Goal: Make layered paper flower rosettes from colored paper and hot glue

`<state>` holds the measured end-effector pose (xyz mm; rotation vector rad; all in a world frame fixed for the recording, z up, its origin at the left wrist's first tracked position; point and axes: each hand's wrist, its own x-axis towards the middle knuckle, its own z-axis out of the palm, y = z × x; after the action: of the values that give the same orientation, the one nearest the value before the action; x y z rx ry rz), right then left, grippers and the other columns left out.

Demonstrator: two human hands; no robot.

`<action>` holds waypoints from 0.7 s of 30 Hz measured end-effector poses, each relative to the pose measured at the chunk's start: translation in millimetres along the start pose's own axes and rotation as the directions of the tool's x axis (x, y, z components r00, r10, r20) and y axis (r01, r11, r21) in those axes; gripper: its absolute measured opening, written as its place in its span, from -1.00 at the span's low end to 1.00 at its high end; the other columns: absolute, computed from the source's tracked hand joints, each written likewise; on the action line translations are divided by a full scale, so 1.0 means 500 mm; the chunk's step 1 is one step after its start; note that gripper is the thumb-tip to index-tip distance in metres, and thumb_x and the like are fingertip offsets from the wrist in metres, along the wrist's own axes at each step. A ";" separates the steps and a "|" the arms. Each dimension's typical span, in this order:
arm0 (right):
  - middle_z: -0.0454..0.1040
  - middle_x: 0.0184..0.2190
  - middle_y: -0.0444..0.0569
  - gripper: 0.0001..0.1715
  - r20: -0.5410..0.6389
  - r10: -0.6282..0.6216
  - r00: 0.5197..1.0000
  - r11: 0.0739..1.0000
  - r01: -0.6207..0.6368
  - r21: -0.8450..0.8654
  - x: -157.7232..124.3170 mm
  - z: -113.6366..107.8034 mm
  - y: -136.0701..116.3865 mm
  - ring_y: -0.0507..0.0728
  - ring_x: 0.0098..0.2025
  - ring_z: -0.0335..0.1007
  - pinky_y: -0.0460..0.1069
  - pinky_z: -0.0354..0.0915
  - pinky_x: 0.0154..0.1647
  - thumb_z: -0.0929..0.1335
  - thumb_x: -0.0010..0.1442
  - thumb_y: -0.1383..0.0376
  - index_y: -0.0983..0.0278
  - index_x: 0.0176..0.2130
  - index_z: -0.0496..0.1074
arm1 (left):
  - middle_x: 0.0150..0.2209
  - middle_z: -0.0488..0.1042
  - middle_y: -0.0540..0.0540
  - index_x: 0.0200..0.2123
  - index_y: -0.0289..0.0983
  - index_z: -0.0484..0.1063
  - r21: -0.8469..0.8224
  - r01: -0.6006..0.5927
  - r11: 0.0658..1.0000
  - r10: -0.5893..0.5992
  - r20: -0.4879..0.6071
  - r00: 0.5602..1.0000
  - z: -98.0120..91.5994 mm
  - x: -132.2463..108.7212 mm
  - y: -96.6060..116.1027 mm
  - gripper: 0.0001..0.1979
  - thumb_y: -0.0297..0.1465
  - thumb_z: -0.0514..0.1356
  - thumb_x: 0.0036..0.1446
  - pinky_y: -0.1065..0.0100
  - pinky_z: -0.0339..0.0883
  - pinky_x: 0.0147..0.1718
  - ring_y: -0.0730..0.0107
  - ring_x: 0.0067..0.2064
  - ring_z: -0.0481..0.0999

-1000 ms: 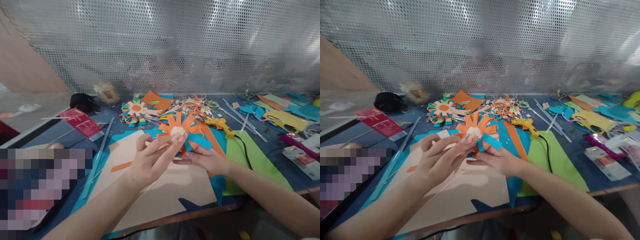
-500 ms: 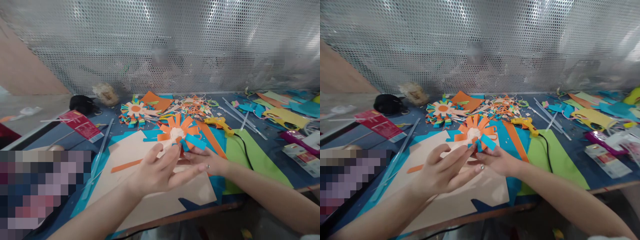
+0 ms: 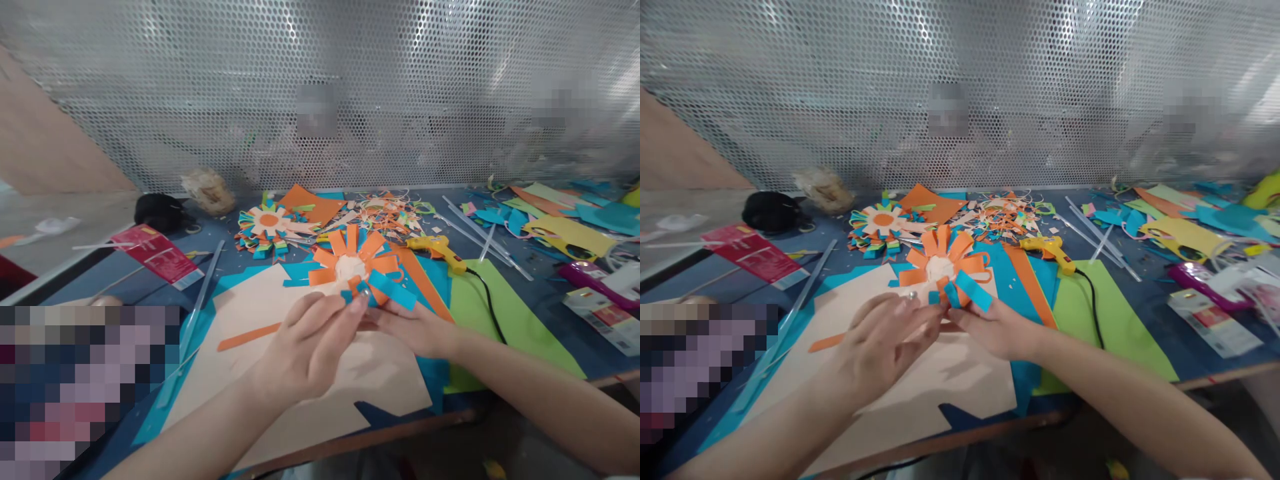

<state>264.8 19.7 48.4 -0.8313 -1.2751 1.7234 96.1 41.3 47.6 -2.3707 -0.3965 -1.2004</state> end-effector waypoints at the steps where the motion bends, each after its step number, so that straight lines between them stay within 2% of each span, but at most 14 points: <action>1: 0.43 -0.09 -0.08 -0.48 -0.026 -0.025 0.999 0.999 0.024 -0.028 0.000 -0.003 0.004 0.14 0.05 0.27 0.12 0.13 0.15 0.35 -0.03 0.00 0.20 -0.11 0.40 | -0.40 0.46 -0.05 -0.20 -0.30 0.34 -0.062 0.094 0.994 -0.092 0.035 0.995 0.001 0.002 0.000 -0.76 -0.58 0.17 0.01 0.33 0.31 -0.28 0.41 -0.32 0.41; 4: 0.42 -0.07 -0.10 -0.51 -0.071 -0.067 0.995 0.995 0.062 -0.077 0.001 -0.007 0.008 0.13 0.06 0.26 0.12 0.09 0.17 0.35 -0.01 0.00 0.17 -0.11 0.40 | -0.46 0.46 0.02 -0.35 -0.23 0.41 -0.193 0.318 0.928 -0.300 0.115 0.947 -0.002 0.014 -0.001 -0.88 -0.54 0.17 0.02 0.37 0.33 -0.31 0.46 -0.40 0.41; 6: 0.40 -0.04 -0.11 -0.47 -0.049 -0.056 0.997 0.998 0.054 -0.034 -0.001 -0.004 0.002 0.12 0.04 0.29 0.13 0.14 0.14 0.35 -0.01 0.01 0.16 -0.07 0.37 | -0.46 0.46 0.04 -0.41 -0.19 0.41 -0.246 0.402 0.882 -0.389 0.100 0.916 -0.006 0.021 -0.006 -0.90 -0.52 0.20 0.00 0.35 0.34 -0.29 0.48 -0.41 0.41; 10: 0.37 0.00 -0.12 -0.43 0.026 -0.017 1.000 1.000 0.017 0.010 -0.005 0.005 -0.011 0.11 0.00 0.34 0.10 0.19 0.11 0.34 0.01 0.02 0.12 0.00 0.31 | -0.48 0.46 0.05 -0.24 -0.16 0.37 -0.396 0.535 0.746 -0.559 0.062 0.827 -0.007 0.021 -0.028 -0.78 -0.49 0.22 0.00 0.25 0.37 -0.24 0.39 -0.33 0.45; 12: 0.37 0.00 -0.13 -0.45 0.062 -0.007 0.998 1.000 0.008 -0.013 -0.007 0.006 -0.010 0.09 -0.03 0.37 0.08 0.17 0.12 0.32 0.04 0.02 0.12 0.02 0.30 | -0.40 0.47 0.01 -0.22 -0.15 0.37 -0.391 0.552 0.736 -0.589 0.031 0.807 -0.006 0.018 -0.042 -0.78 -0.46 0.22 0.01 0.23 0.38 -0.24 0.37 -0.31 0.46; 13: 0.36 0.01 -0.13 -0.45 0.077 -0.010 0.997 1.000 0.012 -0.024 -0.007 0.006 -0.008 0.09 -0.03 0.37 0.07 0.17 0.13 0.31 0.06 0.02 0.12 0.03 0.29 | -0.31 0.47 -0.01 -0.26 -0.15 0.40 -0.346 0.541 0.766 -0.574 0.008 0.819 -0.006 0.016 -0.048 -0.83 -0.45 0.22 0.01 0.23 0.39 -0.25 0.38 -0.33 0.46; 16: 0.31 0.05 -0.10 -0.44 0.108 -0.056 0.993 0.996 0.063 -0.062 -0.007 0.005 -0.004 0.07 -0.04 0.37 0.05 0.18 0.13 0.28 0.10 0.04 0.15 0.07 0.24 | -0.12 0.41 -0.05 -0.38 -0.17 0.44 -0.159 0.434 0.887 -0.441 -0.011 0.897 -0.006 0.014 -0.057 -0.97 -0.40 0.21 0.03 0.27 0.37 -0.31 0.44 -0.38 0.46; 18: 0.29 0.07 -0.09 -0.41 0.123 -0.079 0.989 0.992 0.090 -0.089 -0.007 0.005 -0.003 0.07 -0.01 0.35 0.03 0.19 0.11 0.27 0.12 0.05 0.15 0.11 0.18 | -0.19 0.46 -0.05 -0.31 -0.17 0.43 -0.084 0.326 0.942 -0.325 0.022 0.945 -0.007 0.014 -0.055 -0.91 -0.43 0.19 0.06 0.30 0.34 -0.35 0.43 -0.37 0.47; 21: 0.32 0.03 -0.09 -0.42 0.131 -0.101 0.986 0.983 0.118 -0.137 -0.009 0.002 0.000 0.06 0.02 0.31 0.01 0.24 0.06 0.25 0.14 0.07 0.13 0.12 0.14 | -0.33 0.52 -0.04 -0.07 -0.21 0.31 0.020 0.167 0.986 -0.167 0.010 0.986 -0.009 0.012 -0.046 -0.67 -0.53 0.18 0.06 0.31 0.29 -0.37 0.40 -0.34 0.48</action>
<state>265.9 15.3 48.8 -0.7302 -1.5159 1.6308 86.3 58.8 61.1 -2.3673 -0.6188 -1.2510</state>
